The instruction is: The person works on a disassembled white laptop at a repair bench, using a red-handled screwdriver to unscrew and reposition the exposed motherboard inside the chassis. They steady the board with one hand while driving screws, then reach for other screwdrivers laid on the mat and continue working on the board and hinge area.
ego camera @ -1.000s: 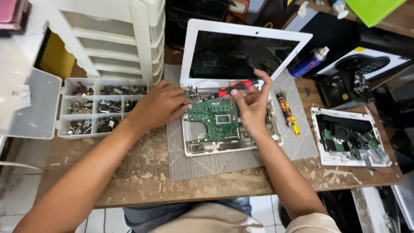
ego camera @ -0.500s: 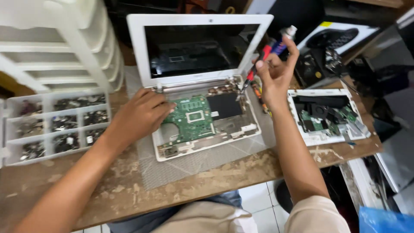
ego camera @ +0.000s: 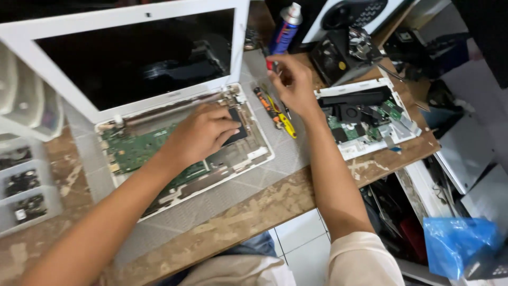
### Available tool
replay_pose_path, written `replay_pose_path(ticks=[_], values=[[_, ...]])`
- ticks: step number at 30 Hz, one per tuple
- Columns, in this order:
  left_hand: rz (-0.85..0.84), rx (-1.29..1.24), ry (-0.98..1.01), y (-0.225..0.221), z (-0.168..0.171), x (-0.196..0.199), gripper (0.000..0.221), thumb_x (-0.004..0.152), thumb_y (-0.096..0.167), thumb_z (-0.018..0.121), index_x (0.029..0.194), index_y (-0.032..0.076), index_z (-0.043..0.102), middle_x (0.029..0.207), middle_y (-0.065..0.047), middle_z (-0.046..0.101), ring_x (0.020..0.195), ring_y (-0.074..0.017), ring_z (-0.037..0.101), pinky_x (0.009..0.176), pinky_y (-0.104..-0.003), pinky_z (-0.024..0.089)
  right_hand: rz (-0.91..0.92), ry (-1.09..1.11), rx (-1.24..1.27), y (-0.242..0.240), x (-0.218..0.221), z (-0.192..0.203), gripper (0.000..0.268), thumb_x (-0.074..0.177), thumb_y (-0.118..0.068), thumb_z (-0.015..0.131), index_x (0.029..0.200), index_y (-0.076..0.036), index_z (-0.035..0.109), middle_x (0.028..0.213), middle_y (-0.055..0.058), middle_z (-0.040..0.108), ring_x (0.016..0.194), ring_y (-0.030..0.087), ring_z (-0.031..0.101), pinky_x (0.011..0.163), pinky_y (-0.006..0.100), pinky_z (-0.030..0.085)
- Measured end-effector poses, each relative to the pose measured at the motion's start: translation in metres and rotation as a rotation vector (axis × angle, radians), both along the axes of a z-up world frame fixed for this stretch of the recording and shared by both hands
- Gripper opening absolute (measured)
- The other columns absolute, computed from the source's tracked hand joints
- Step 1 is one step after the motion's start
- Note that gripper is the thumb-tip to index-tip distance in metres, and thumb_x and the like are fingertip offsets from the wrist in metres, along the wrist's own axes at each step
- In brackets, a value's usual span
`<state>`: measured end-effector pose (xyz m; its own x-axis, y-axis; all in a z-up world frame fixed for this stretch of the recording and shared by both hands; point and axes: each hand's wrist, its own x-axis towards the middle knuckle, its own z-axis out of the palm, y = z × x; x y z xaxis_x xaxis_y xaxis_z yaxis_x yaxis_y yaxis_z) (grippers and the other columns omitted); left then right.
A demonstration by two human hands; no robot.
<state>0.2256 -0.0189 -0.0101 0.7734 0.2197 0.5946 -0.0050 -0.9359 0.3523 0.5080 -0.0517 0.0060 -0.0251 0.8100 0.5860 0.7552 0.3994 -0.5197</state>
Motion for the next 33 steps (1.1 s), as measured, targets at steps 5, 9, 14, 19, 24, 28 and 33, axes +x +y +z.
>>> replay_pose_path(ticks=[5,9,14,19,24,28,33], values=[[0.011,-0.023,0.127,-0.010,-0.003,0.058,0.012,0.092,0.010,0.075,0.102,0.012,0.082,0.084,-0.003,0.066,0.081,-0.0258,0.065,0.086,-0.045,0.050,0.042,-0.077,-0.029,-0.004,0.008,0.008,0.021,0.100,-0.003,0.066,0.120,-0.006,0.066,0.094,0.006,0.065,0.070,0.016,0.054,0.065,0.030,0.044],[0.003,0.008,0.153,-0.008,-0.019,0.095,0.015,0.095,0.016,0.072,0.106,0.012,0.081,0.085,-0.002,0.056,0.082,-0.0266,0.059,0.083,-0.041,0.042,0.066,-0.071,-0.020,-0.001,0.012,0.004,0.022,0.098,-0.001,0.065,0.119,-0.007,0.065,0.100,0.009,0.068,0.074,0.018,0.057,0.068,0.032,0.045],[-0.016,0.049,0.177,-0.008,-0.026,0.115,0.016,0.093,0.017,0.074,0.107,0.017,0.081,0.088,0.001,0.060,0.085,-0.0256,0.062,0.081,-0.041,0.040,0.078,-0.060,-0.005,-0.004,0.011,0.008,0.021,0.099,-0.001,0.063,0.120,-0.004,0.064,0.109,0.012,0.069,0.088,0.023,0.061,0.081,0.036,0.047],[-0.009,0.043,0.301,-0.005,-0.029,0.120,0.030,0.091,0.020,0.074,0.120,0.017,0.077,0.090,-0.001,0.058,0.089,-0.0273,0.063,0.087,-0.043,0.038,0.112,-0.058,-0.004,-0.006,0.011,0.010,0.020,0.100,-0.002,0.061,0.120,-0.002,0.062,0.116,0.014,0.071,0.107,0.029,0.067,0.094,0.040,0.050],[-0.020,0.023,0.282,-0.005,-0.022,0.117,0.024,0.093,0.015,0.072,0.116,0.012,0.077,0.093,-0.002,0.062,0.087,-0.0266,0.064,0.086,-0.042,0.042,0.093,-0.046,-0.024,-0.007,0.009,0.014,0.019,0.100,-0.004,0.063,0.120,-0.005,0.062,0.108,0.011,0.068,0.069,0.017,0.054,0.066,0.032,0.046],[-0.041,0.019,0.222,-0.006,-0.026,0.118,0.019,0.097,0.016,0.068,0.113,0.012,0.077,0.094,-0.002,0.063,0.088,-0.0254,0.064,0.083,-0.041,0.041,0.100,-0.044,-0.023,-0.009,0.008,0.015,0.019,0.101,-0.003,0.063,0.120,-0.005,0.062,0.107,0.010,0.066,0.064,0.015,0.052,0.064,0.031,0.046],[-0.135,-0.016,0.151,-0.010,-0.021,0.116,0.013,0.093,0.004,0.072,0.099,0.011,0.081,0.100,-0.005,0.076,0.093,-0.0245,0.070,0.098,-0.047,0.047,0.098,-0.078,0.034,-0.009,0.008,0.017,0.019,0.101,-0.003,0.066,0.119,0.000,0.063,0.113,0.015,0.071,0.105,0.029,0.067,0.093,0.040,0.052]])
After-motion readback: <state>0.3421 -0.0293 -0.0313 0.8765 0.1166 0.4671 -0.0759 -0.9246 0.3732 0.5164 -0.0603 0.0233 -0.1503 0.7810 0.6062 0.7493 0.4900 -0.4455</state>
